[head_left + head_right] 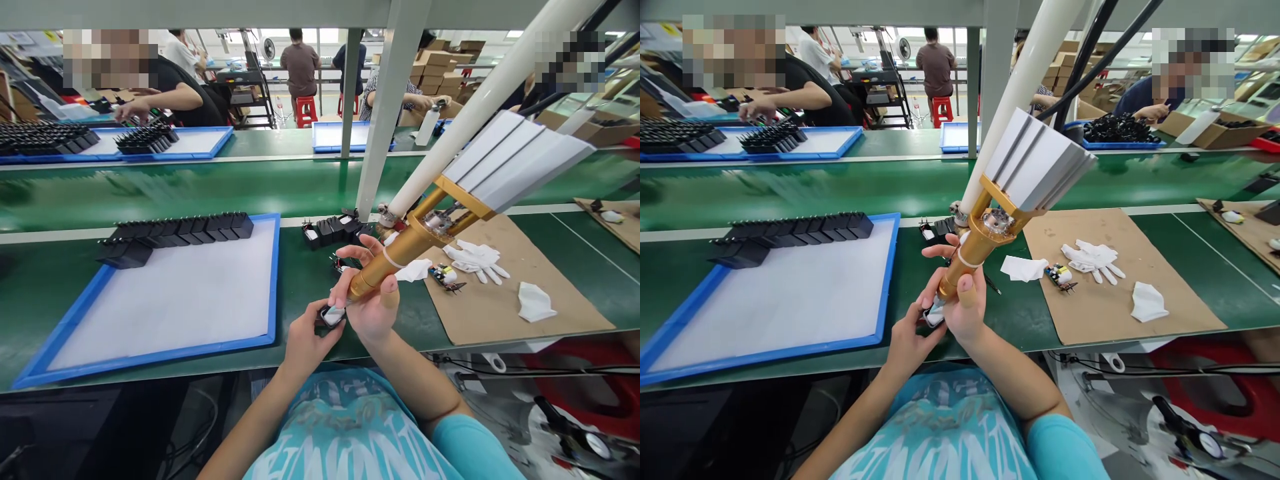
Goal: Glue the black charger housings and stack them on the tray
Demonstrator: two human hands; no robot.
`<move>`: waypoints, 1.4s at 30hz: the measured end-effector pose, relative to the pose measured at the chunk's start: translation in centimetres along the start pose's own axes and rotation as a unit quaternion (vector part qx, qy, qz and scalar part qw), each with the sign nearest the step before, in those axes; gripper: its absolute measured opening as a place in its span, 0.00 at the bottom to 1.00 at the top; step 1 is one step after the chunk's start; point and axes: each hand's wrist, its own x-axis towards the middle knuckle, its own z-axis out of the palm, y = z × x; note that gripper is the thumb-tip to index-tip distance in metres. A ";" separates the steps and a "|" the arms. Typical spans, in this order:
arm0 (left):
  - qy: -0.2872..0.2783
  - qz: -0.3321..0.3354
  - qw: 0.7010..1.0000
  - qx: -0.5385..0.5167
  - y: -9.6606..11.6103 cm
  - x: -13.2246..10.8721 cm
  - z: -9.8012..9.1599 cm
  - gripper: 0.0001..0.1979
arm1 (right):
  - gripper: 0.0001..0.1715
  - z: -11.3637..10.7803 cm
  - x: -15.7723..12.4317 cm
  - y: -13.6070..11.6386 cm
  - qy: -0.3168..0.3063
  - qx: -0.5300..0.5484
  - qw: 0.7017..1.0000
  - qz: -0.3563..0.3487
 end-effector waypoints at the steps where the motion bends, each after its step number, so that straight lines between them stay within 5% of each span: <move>1: 0.007 0.007 1.000 -0.006 0.0 0.0 0.1 0.17 | 0.27 0.1 0.0 0.1 -0.003 0.003 1.000 -0.002; 7: 0.030 0.042 0.999 -0.006 -0.4 0.0 0.5 0.18 | 0.17 0.3 -0.1 0.1 -0.023 0.012 1.000 -0.013; 15: 0.001 0.040 0.998 0.046 -1.3 0.4 -0.1 0.16 | 0.31 -0.3 0.2 -0.1 0.017 -0.016 1.000 -0.009; 19: -0.035 -0.007 0.997 0.067 -2.9 0.5 -1.3 0.15 | 0.30 -1.5 0.5 -0.4 0.032 -0.051 0.998 -0.025; 25: -0.093 -0.054 0.994 0.004 -2.4 0.9 -2.6 0.30 | 0.27 -4.3 1.0 -1.3 0.065 -0.096 0.992 -0.051; 29: -0.086 -0.048 0.994 -0.042 -1.4 2.1 -2.0 0.20 | 0.26 -5.7 1.3 -2.0 0.089 -0.119 0.987 -0.066; 37: -0.032 0.186 0.978 0.084 -1.9 1.9 -1.5 0.14 | 0.24 -6.9 1.5 -2.3 0.088 -0.115 0.987 -0.071; 42: -0.046 0.200 0.974 0.096 -2.0 2.3 -0.9 0.10 | 0.24 -7.0 1.5 -2.0 0.078 -0.110 0.988 -0.073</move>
